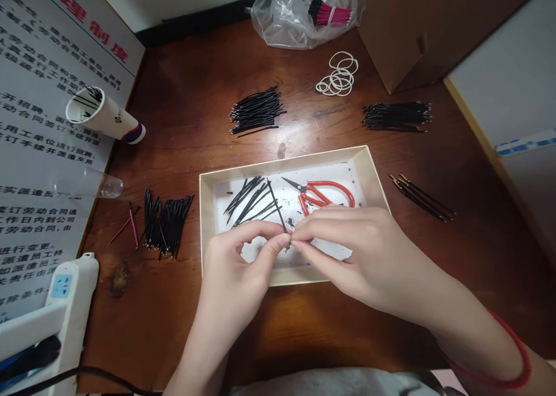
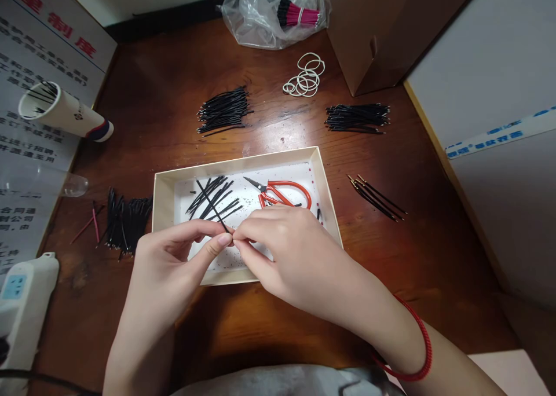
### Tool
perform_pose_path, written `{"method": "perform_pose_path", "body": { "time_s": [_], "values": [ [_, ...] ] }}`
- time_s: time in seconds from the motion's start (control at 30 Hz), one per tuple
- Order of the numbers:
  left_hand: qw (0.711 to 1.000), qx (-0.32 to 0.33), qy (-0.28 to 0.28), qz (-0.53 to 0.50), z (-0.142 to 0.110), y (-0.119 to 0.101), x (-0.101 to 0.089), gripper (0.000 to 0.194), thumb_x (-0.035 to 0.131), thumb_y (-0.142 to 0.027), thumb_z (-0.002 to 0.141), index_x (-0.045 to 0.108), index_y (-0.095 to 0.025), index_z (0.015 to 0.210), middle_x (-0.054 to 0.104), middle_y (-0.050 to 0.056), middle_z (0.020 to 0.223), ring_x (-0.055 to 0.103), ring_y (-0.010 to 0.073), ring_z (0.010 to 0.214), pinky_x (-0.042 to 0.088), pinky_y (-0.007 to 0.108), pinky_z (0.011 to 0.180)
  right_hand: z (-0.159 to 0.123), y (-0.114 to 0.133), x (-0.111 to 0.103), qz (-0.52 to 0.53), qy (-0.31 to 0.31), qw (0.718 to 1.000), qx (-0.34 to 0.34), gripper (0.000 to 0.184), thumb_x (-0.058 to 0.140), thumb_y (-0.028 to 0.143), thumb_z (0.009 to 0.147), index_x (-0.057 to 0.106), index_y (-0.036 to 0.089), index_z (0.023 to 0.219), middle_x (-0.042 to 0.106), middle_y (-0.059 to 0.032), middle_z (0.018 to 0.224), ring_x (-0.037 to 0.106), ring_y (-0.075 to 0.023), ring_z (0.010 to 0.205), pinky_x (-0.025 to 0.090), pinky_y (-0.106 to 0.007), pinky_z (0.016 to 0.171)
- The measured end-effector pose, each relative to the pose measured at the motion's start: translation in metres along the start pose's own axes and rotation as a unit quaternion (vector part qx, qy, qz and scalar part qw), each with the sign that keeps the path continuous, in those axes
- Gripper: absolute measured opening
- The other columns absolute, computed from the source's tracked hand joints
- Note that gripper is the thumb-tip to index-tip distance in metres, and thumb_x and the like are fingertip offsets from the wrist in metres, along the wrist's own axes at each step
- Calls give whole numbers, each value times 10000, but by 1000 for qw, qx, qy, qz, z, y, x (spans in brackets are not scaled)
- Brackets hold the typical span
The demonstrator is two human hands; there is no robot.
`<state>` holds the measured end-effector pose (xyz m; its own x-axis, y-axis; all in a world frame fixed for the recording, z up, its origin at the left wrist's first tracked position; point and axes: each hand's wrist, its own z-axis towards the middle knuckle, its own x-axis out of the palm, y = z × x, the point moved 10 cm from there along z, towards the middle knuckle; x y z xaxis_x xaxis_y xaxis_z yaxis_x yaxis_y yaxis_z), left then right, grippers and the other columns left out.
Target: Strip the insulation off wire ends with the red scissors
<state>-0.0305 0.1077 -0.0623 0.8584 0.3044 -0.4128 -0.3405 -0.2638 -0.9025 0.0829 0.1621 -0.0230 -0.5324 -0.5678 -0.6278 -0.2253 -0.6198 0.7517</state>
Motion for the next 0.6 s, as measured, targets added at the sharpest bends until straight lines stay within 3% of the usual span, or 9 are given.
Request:
{"method": "perform_pose_path", "body": {
  "time_s": [0.3,0.47,0.6],
  "values": [
    [1000,-19,-16,16,-1,2,-3,94,712,-185,817,736,-236,741,751,-64,732,658,105,693,477,188,655,-4,-6,1,-11,-79,995,54,173,588,58,860,648,150,726,659,-6,678,600,-129,637,459,-251,645],
    [998,-39,11,-41,1,5,1,114,707,-201,827,726,-237,721,733,-59,711,635,115,687,454,217,646,-5,-25,4,131,-56,982,123,188,638,50,810,639,201,699,646,76,646,583,-74,594,422,-190,576],
    [995,-60,18,-82,0,8,1,99,727,-205,816,724,-233,721,728,-49,710,621,120,686,442,224,643,-3,-30,5,172,-25,973,151,176,646,56,806,670,209,723,663,88,668,596,-68,620,424,-179,580]
  ]
}}
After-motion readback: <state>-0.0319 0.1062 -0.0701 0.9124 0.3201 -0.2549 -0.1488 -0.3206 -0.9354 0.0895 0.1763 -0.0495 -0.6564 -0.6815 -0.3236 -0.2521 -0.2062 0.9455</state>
